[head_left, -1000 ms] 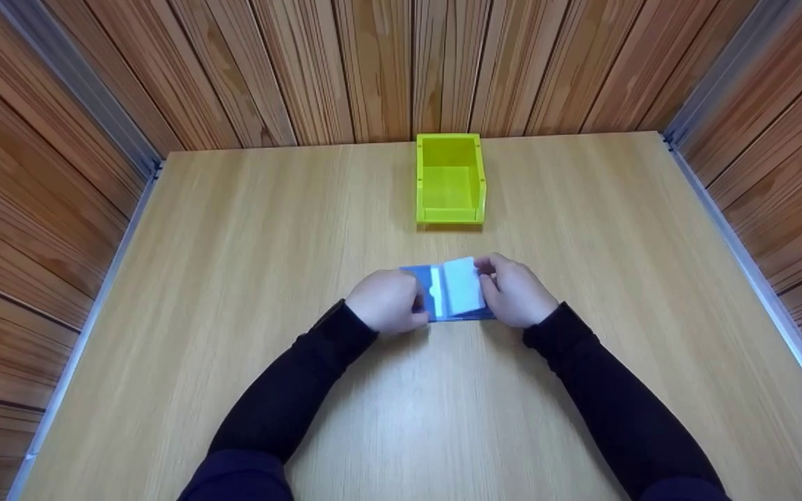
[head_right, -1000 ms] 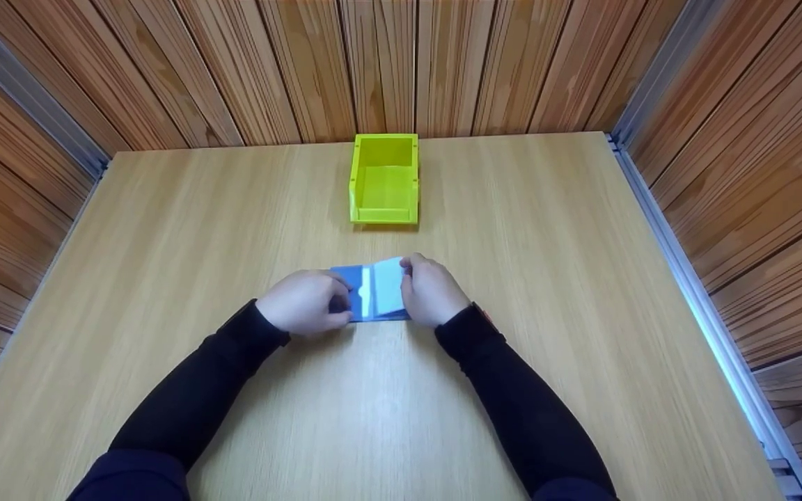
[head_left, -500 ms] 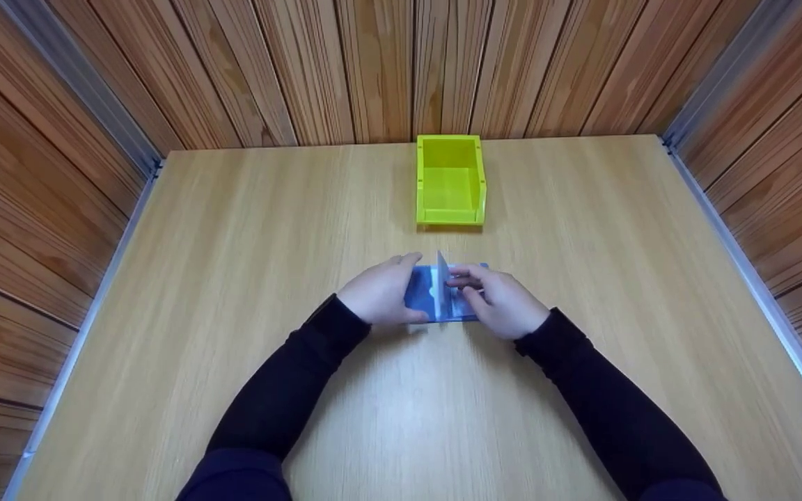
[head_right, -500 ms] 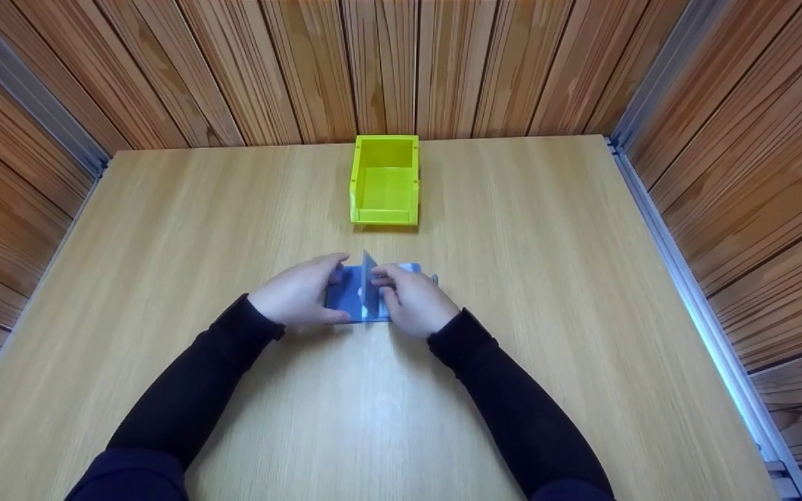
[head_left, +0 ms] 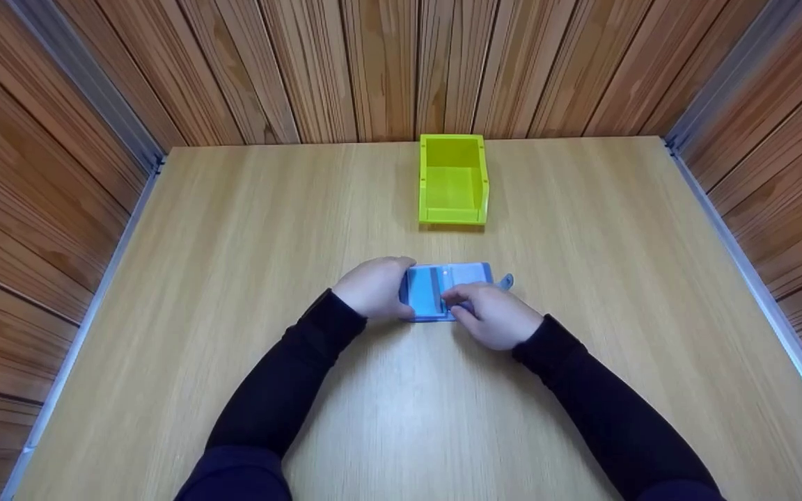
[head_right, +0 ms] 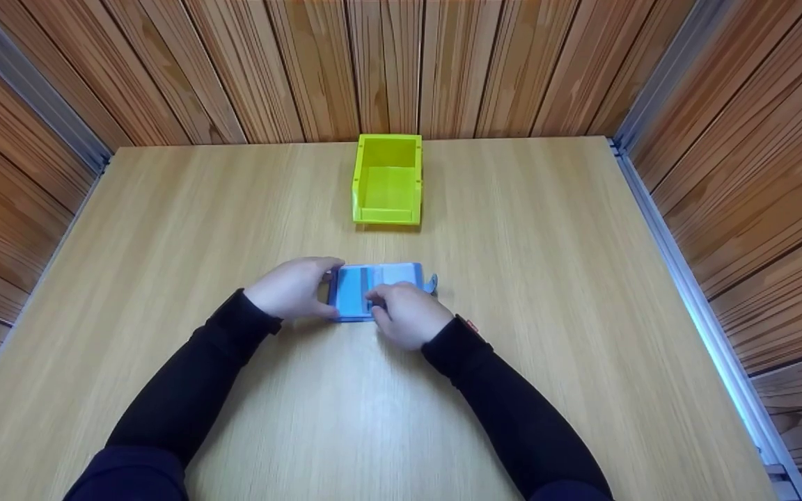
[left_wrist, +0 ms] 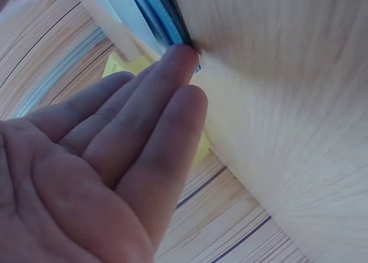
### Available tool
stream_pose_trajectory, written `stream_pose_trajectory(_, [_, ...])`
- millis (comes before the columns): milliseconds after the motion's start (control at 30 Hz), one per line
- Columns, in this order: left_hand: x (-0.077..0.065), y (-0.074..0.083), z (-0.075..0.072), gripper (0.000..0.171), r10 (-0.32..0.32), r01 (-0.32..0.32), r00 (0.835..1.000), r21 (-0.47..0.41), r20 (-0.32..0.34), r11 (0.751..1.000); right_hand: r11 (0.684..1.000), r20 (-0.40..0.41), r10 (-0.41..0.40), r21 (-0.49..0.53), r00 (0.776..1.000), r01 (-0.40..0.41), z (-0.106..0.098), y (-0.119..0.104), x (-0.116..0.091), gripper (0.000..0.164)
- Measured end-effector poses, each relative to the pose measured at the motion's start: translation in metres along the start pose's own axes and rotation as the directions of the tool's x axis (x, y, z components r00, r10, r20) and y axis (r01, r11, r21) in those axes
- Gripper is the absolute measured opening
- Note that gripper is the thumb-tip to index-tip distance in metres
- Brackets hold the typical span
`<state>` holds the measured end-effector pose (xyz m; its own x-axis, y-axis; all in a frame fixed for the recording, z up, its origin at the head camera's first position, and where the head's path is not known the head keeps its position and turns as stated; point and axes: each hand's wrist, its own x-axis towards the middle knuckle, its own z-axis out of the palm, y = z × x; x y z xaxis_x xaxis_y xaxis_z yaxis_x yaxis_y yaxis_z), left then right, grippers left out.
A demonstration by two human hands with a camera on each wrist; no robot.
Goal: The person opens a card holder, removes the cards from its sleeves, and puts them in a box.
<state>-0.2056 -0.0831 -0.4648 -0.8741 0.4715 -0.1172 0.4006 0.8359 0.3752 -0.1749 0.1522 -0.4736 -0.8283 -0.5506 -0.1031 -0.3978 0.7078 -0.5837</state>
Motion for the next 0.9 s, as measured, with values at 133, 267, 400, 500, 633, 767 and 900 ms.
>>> stream_pose_trajectory(133, [-0.001, -0.001, 0.001, 0.077, 0.006, -0.006, 1.0, -0.006, -0.004, 1.0, 1.0, 0.006, 0.01, 0.009, 1.0, -0.01, 0.0, -0.001, 0.001, 0.032])
stream_pose_trajectory(267, [-0.002, -0.001, 0.002, 0.075, -0.008, 0.008, 1.0, 0.005, -0.006, 1.0, 1.0, 0.013, 0.014, 0.013, 1.0, -0.014, 0.0, -0.001, 0.001, 0.033])
stream_pose_trajectory(400, [-0.002, 0.001, 0.006, 0.071, 0.001, 0.0, 1.0, 0.044, -0.022, 0.999, 0.999, -0.006, 0.0, 0.041, 1.0, 0.001, -0.001, -0.002, 0.0, 0.036])
stream_pose_trajectory(500, [-0.001, 0.004, 0.011, 0.066, 0.052, -0.047, 0.998, 0.092, -0.044, 0.995, 0.99, -0.066, -0.01, 0.141, 0.998, 0.02, -0.007, -0.002, -0.003, 0.04])
stream_pose_trajectory(633, [0.001, 0.008, 0.016, 0.055, 0.114, -0.104, 0.992, 0.15, -0.059, 0.983, 0.926, -0.133, 0.051, 0.377, 0.99, 0.003, -0.024, -0.001, -0.006, 0.044])
stream_pose_trajectory(767, [0.002, 0.011, 0.018, 0.046, 0.113, -0.1, 0.992, 0.186, -0.063, 0.977, 0.848, -0.077, 0.186, 0.516, 0.979, -0.12, -0.041, -0.001, -0.003, 0.044])
stream_pose_trajectory(900, [0.001, 0.012, 0.019, 0.042, 0.092, -0.074, 0.993, 0.228, -0.069, 0.971, 0.841, 0.069, 0.266, 0.47, 0.961, -0.267, -0.042, 0.001, 0.007, 0.048])
